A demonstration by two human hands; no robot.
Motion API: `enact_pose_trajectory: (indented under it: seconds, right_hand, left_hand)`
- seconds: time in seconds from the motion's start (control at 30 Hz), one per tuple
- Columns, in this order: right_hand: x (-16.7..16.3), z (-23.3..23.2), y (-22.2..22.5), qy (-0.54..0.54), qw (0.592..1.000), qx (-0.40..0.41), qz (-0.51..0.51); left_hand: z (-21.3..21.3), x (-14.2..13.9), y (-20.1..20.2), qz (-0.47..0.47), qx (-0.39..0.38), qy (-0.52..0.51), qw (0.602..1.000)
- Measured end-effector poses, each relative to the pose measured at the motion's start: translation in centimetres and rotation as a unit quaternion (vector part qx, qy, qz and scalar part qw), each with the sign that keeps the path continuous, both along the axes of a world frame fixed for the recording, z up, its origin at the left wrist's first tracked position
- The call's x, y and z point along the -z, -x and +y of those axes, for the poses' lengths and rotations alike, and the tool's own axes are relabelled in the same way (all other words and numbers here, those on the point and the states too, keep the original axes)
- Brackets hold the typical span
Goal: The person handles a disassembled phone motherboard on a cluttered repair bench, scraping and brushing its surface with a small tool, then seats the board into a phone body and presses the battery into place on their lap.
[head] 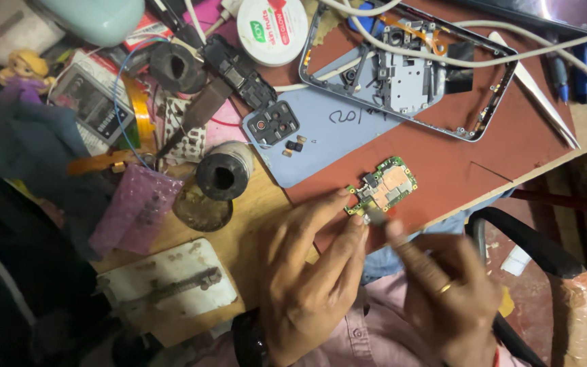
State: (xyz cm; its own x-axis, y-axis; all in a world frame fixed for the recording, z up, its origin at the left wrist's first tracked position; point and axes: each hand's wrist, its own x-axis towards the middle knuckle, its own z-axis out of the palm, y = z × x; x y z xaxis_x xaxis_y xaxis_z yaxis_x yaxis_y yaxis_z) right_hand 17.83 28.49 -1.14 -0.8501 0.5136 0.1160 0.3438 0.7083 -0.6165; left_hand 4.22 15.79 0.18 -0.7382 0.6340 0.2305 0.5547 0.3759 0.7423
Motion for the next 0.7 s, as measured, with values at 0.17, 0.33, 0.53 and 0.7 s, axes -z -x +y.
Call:
enact_pose_trajectory:
  seconds: [0.17,0.33,0.53,0.7]
  right_hand:
    - [0.20,0.28,0.21,-0.044,0.998,0.017,-0.043]
    - [0.24,0.38,0.21,-0.025,1.000,0.012,-0.013]
    - [0.68,-0.10,-0.21,-0.012,0.999,0.043,-0.024]
    - [1.06,-0.05,-0.06,0.006,1.000,0.029,-0.002]
  left_hand:
    - [0.11,0.30,-0.05,-0.004,-0.004,-0.003,1.000]
    - [0.08,0.29,0.06,0.014,-0.003,0.000,1.000]
    - [0.37,0.72,-0.09,0.001,-0.009,-0.017,1.000]
    - [0.26,0.81,-0.12,0.002,-0.012,-0.004,1.000]
